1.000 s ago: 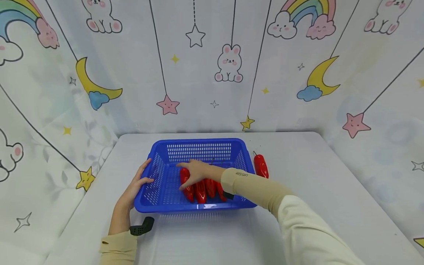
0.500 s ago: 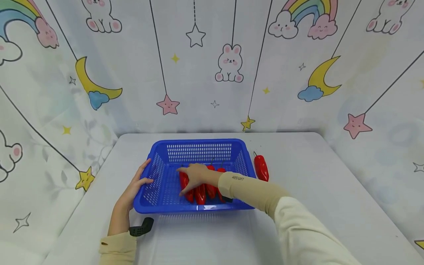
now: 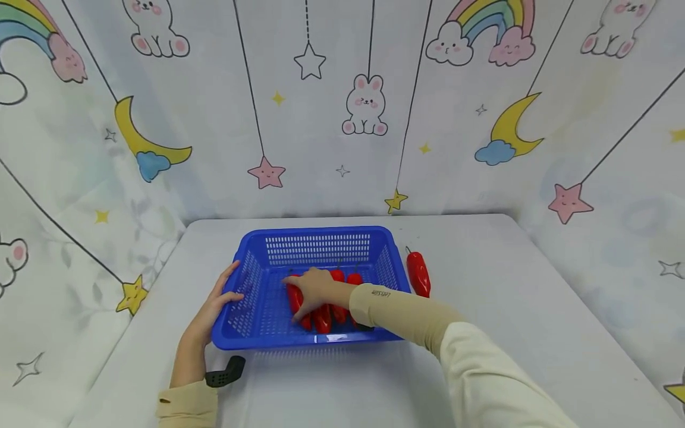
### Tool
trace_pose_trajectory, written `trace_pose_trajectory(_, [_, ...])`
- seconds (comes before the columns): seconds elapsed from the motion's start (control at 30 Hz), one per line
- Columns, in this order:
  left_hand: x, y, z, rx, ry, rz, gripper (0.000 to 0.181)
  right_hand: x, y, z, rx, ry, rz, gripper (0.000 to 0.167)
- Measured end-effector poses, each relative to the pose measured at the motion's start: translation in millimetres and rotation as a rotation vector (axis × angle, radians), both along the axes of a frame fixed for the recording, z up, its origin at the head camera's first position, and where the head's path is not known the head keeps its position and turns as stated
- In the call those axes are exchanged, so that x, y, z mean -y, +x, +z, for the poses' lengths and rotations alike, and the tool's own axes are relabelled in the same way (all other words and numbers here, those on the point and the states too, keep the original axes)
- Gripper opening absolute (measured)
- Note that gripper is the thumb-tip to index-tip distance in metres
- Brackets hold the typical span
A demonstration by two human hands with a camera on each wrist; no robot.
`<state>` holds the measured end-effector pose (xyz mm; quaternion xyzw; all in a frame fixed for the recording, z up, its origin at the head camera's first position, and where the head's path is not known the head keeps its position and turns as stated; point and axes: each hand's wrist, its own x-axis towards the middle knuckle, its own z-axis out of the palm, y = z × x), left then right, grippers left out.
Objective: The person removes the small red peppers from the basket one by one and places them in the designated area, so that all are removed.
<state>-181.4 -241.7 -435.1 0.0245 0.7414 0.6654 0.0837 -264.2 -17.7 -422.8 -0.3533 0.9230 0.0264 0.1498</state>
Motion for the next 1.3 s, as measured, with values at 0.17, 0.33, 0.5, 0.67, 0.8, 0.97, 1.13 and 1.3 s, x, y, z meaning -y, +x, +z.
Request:
trace_pose_trajectory(0.17, [1.3,1.4,0.8,0.008,-0.002,0.005,0.069,-0.2,-0.4,1.1,0.024,-0.037,-0.001,0.091])
trace_pose_trajectory(0.33, [-0.1,-0.6,0.8,-0.002,0.001,0.0,0.069,-0.8,-1.7,6.1,0.042,-0.103,-0.001,0.09])
trace_pose_trajectory(0.5, [-0.5,-2.1,0.7,-0.009,-0.007,0.003,0.069,0.0,-1.6,13.4,0.071,-0.165,-0.002,0.09])
trace_pose_trajectory(0.67, [-0.1,-1.7,0.7,0.004,-0.009,0.007,0.069,0.2,-3.4,19.8,0.118,-0.231,0.009,0.09])
trace_pose_trajectory(0.8, [-0.1,-1.2,0.7,0.007,-0.006,0.007,0.069,-1.9,-6.9,25.4,0.165,-0.301,0.014,0.09])
trace_pose_trajectory(0.97, [-0.4,-0.9,1.1,-0.001,-0.007,0.004,0.069,-8.9,-10.8,33.9,0.247,-0.397,0.017,0.088])
trace_pose_trajectory(1.13, [-1.1,-0.8,1.2,0.006,-0.002,0.004,0.07,-18.1,-13.8,45.1,0.25,-0.449,0.002,0.089])
trace_pose_trajectory(1.3, [0.6,-0.6,1.0,0.007,-0.007,0.008,0.07,-25.4,-18.0,56.0,0.252,-0.469,-0.005,0.09])
